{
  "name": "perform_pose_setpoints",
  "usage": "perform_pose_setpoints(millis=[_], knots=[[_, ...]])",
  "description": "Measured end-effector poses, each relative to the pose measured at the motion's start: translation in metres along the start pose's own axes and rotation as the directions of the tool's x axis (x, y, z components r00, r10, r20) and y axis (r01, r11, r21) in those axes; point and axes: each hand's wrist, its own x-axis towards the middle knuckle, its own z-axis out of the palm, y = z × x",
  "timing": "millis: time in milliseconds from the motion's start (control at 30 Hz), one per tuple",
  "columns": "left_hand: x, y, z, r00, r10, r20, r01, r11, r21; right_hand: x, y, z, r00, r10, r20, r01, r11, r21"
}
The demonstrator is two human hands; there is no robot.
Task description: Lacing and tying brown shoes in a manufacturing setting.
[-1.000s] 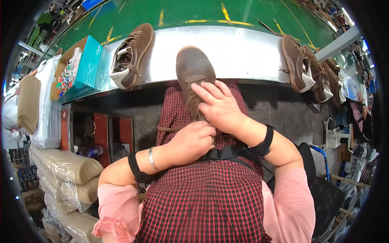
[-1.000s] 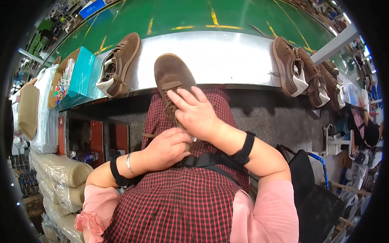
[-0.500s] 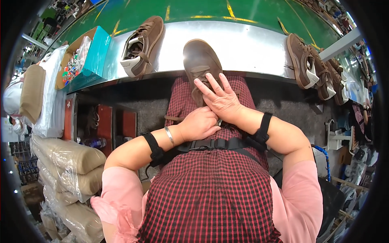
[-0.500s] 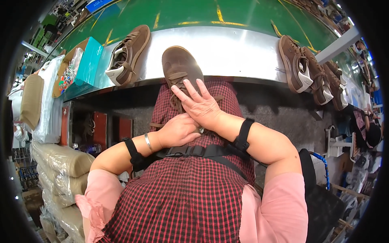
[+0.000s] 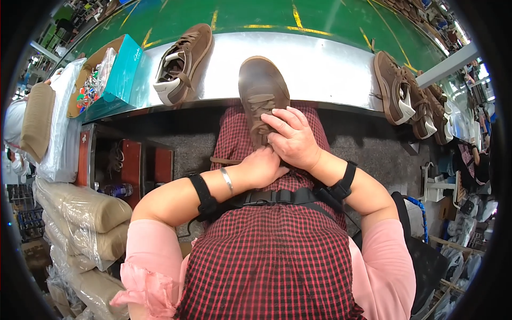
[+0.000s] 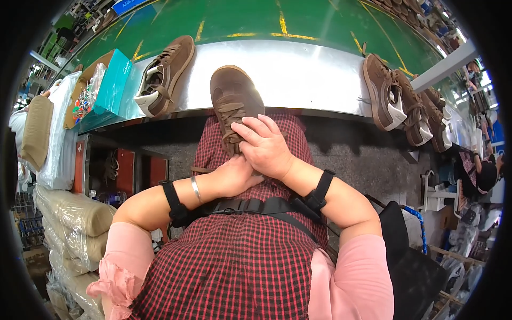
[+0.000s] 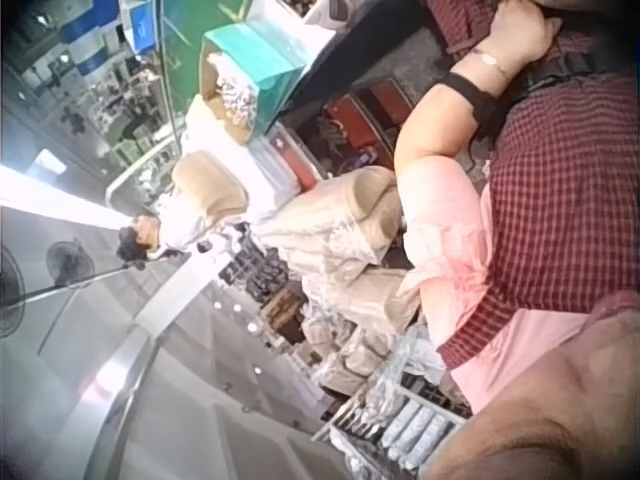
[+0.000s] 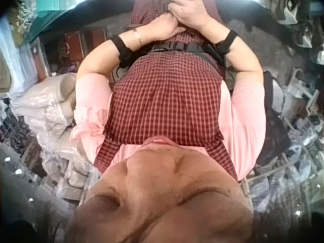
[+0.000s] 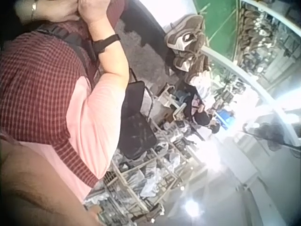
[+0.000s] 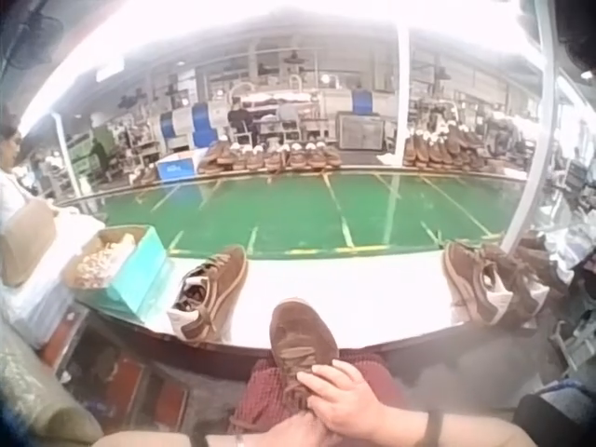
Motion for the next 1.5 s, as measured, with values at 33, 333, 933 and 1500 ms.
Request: perform_pose_setpoints(millis=[33,333,933,1500], knots=[[0.001,0.003,-0.003,1.0,0.0,-0.001,0.0,1.0,0.004,0.002,0.003,-0.001,1.0,-0.001,-0.004,0.001,1.0,-0.001],[-0.048,0.005,-0.037,0.943,0.235,-0.236,-0.278,0.945,-0.17,-0.007,0.013,-0.008,0.998,0.055,-0.015,-0.052,0.99,0.132],[0.001,-0.025,-0.022,0.596,0.576,-0.559,-0.15,0.764,0.627,-0.008,0.001,0.005,0.973,0.226,-0.053,-0.225,0.974,0.019],[0.003,-0.024,-0.031,0.624,0.175,-0.761,-0.113,0.985,0.133,-0.011,0.002,0.005,0.972,0.236,-0.003,-0.235,0.971,0.051]])
